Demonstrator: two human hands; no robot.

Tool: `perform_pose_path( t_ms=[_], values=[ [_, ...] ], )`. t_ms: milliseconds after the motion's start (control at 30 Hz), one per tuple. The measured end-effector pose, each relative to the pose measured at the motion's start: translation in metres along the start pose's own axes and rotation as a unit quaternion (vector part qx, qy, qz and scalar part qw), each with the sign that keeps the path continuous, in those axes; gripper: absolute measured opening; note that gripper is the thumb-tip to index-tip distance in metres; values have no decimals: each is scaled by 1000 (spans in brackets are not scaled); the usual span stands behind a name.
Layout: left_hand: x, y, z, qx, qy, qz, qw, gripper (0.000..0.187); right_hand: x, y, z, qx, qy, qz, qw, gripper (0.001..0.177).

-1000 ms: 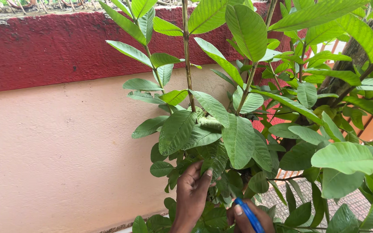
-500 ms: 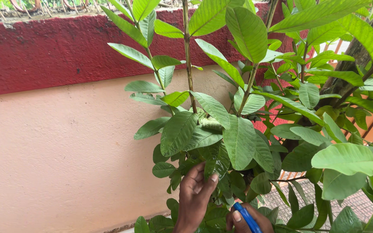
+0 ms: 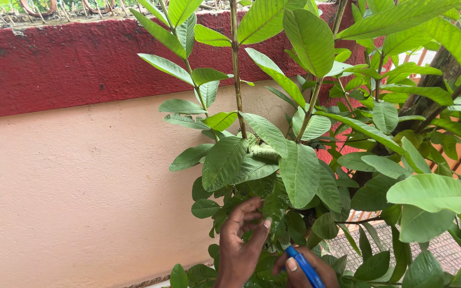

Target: The person sprays a plant with a liquid from a blue bottle while using their other hand to move leaves and stems to reach different parts of the foliage.

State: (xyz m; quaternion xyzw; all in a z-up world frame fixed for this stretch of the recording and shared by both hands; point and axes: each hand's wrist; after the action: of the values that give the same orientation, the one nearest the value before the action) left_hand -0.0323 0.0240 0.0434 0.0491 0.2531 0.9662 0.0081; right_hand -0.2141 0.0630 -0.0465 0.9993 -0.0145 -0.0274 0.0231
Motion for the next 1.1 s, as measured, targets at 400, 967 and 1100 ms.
perform_pose_path(
  t_ms=[400,967,1100],
  values=[
    [4,24,19,13,-112,109,988,41,16,-14,-34,-43,92,83,991,34],
    [6,44,31,34,-127,86,988,26,42,-24,-114,-10,71,90,993,28],
    [5,42,27,37,-135,89,986,35,46,-25,-112,-40,72,136,987,27]
  ],
)
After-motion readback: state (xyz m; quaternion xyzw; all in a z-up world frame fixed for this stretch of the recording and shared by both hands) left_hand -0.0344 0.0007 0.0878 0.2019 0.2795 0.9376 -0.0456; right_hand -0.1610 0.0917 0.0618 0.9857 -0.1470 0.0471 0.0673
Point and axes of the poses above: each hand's wrist, its own y-axis towards the middle knuckle, its own x-axis out of the palm, z = x × y, and after that the axes turned 6 degrees about x, right-handed
